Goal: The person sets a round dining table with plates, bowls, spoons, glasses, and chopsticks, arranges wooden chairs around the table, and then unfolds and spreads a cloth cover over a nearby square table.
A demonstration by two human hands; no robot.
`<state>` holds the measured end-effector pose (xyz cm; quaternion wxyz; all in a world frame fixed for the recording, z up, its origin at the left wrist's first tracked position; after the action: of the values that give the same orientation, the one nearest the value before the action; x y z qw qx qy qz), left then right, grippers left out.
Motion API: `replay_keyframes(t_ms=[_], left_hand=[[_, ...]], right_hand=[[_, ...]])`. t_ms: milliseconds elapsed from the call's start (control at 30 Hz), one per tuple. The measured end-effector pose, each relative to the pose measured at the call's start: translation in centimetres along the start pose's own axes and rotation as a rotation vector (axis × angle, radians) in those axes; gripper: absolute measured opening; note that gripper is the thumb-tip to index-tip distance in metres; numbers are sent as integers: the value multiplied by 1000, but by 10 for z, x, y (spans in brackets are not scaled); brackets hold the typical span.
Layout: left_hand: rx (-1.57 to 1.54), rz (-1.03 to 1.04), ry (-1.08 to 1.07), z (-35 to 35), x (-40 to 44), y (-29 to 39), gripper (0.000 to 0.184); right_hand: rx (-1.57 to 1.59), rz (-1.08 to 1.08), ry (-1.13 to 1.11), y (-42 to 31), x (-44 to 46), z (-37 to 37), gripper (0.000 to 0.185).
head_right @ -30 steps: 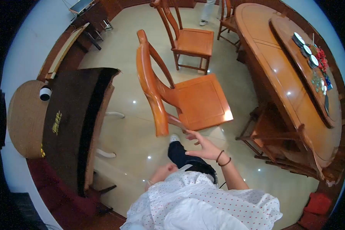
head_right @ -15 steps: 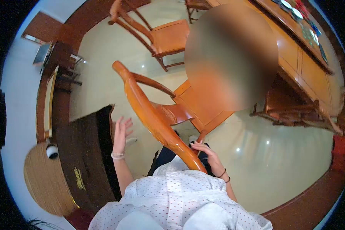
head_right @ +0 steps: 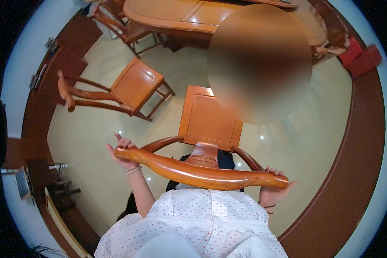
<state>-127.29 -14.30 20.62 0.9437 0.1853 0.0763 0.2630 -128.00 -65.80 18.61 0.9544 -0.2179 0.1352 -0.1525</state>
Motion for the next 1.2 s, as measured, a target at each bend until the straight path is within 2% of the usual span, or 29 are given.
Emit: replay_keyframes(t_ms=[33, 67, 133, 167, 200, 267, 367, 433, 533, 600, 667, 733, 933, 1200], left_hand=[[-127, -132, -210, 22, 7, -10, 55], [-261, -261, -419, 44, 4, -17, 54], [-269, -299, -426, 50, 7, -19, 50], [-256, -281, -476, 58, 7, -18, 45], [-244, -264, -525, 64, 7, -16, 41], [-249, -269, -531, 64, 8, -17, 44], [-250, -266, -529, 70, 20, -16, 48], [-254, -262, -533, 75, 24, -15, 48], [-244, -255, -634, 76, 17, -12, 47], [-265, -239, -757, 77, 3, -18, 46], [-277, -225, -785, 85, -2, -18, 46], [-296, -218, -820, 86, -5, -22, 46], [-243, -215, -748, 87, 3, -10, 44], [-258, -228, -768, 115, 17, -11, 42]], right_hand=[[-57, -88, 172, 0, -4, 11, 50], [-47, -117, 179, -1, -3, 9, 50], [53, -75, 56, 1, 11, 10, 36], [43, -117, 204, -3, 13, -8, 25], [55, -143, 205, -4, 11, -4, 25], [47, -174, 374, -6, 6, -11, 22], [47, -217, 403, -6, 3, -14, 19], [53, -236, 385, -8, 6, -9, 19], [101, -250, 367, -4, 6, -30, 19], [190, -249, 261, -2, 9, -40, 18], [246, -253, 239, -2, 10, -41, 17], [199, -296, 237, -7, 7, -43, 16], [272, -325, 230, -12, -5, -20, 20], [229, -333, 245, -27, -9, 3, 19]])
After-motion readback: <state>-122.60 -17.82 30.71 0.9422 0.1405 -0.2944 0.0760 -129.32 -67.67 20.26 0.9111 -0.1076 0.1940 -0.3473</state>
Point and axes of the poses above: each hand's wrist, its own x-axis towards the middle knuckle, its own z-axis out of the palm, y = z × x, the point moved 10 cm from there along x, towards the middle knuckle, and after that the axes turned 2 degrees about -z, right-handed, at the moved point
